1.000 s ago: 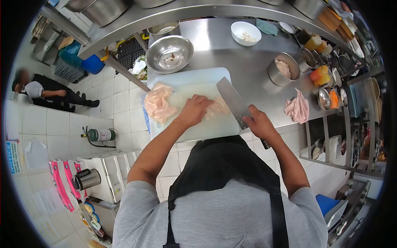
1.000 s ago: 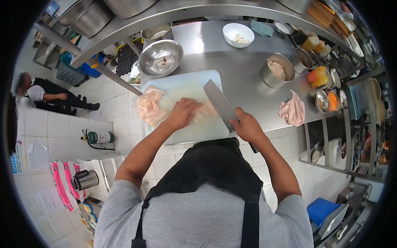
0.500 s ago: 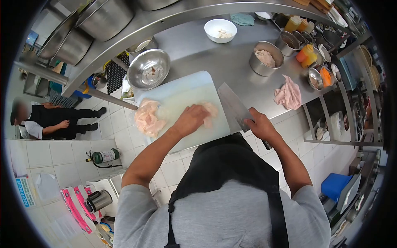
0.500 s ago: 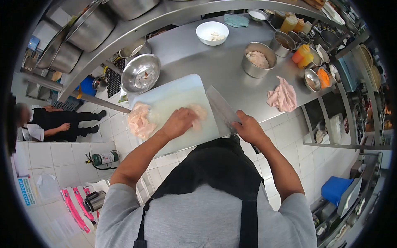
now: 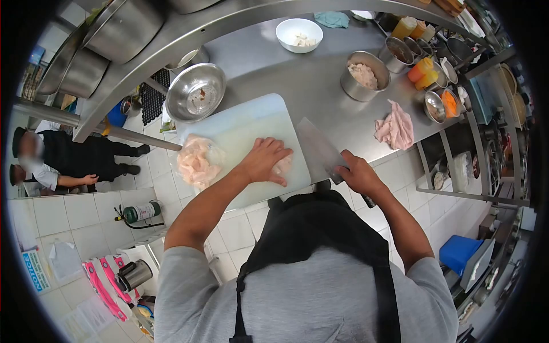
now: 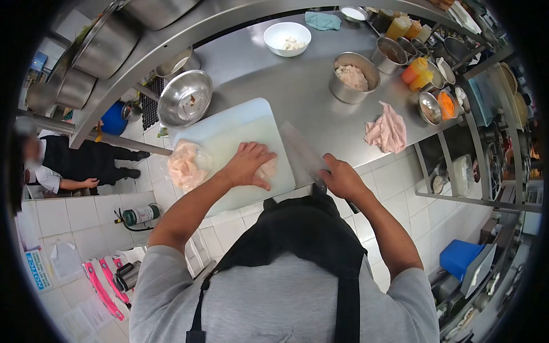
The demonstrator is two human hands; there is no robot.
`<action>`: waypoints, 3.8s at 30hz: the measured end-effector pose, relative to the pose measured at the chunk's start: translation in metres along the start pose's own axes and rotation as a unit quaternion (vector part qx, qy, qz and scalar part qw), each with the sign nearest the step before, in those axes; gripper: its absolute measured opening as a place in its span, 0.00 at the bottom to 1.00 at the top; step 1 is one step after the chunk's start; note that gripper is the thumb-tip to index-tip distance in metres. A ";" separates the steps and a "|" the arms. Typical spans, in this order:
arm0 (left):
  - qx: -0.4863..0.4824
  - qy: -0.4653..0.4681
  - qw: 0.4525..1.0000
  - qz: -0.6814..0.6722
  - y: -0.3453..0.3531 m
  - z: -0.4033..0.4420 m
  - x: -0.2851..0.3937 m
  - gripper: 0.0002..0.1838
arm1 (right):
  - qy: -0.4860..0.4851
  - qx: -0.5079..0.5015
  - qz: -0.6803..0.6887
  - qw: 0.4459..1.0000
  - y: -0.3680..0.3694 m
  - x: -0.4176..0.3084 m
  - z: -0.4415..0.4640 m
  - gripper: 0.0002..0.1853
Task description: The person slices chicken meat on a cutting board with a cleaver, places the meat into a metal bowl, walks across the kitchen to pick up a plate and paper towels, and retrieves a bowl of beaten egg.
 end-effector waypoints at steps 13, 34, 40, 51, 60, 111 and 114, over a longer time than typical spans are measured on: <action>0.244 -0.372 0.893 0.062 0.056 -0.010 0.012 0.38 | -0.063 -0.035 -0.021 0.997 0.021 -0.027 0.047 0.17; 0.346 -0.354 0.869 0.012 0.045 0.001 0.007 0.07 | -0.102 -0.056 -0.168 0.979 0.049 -0.059 0.036 0.13; 0.340 -0.320 0.884 0.032 0.052 0.003 0.005 0.07 | -0.078 -0.088 -0.176 0.977 0.058 -0.071 0.020 0.13; 0.411 -0.321 0.852 -0.031 0.049 -0.009 0.004 0.06 | -0.083 -0.059 -0.172 0.980 0.064 -0.089 0.056 0.13; 0.372 -0.289 0.882 0.026 0.048 -0.006 0.008 0.07 | -0.061 -0.076 -0.180 0.979 0.076 -0.084 0.027 0.13; 0.419 -0.350 0.837 -0.015 0.058 -0.034 0.003 0.10 | -0.103 -0.095 -0.153 0.978 0.084 -0.126 0.109 0.15; 0.377 -0.352 0.856 0.001 0.057 -0.031 0.004 0.10 | -0.081 -0.124 -0.195 0.970 0.075 -0.125 0.071 0.14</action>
Point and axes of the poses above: each hand's wrist, its own z-axis towards the middle knuckle, its own y-axis out of the palm, x = y × z, the point moved 3 cm from there along z, towards the middle knuckle, and after that the axes turned 7 degrees about z, right-handed, at the moved point
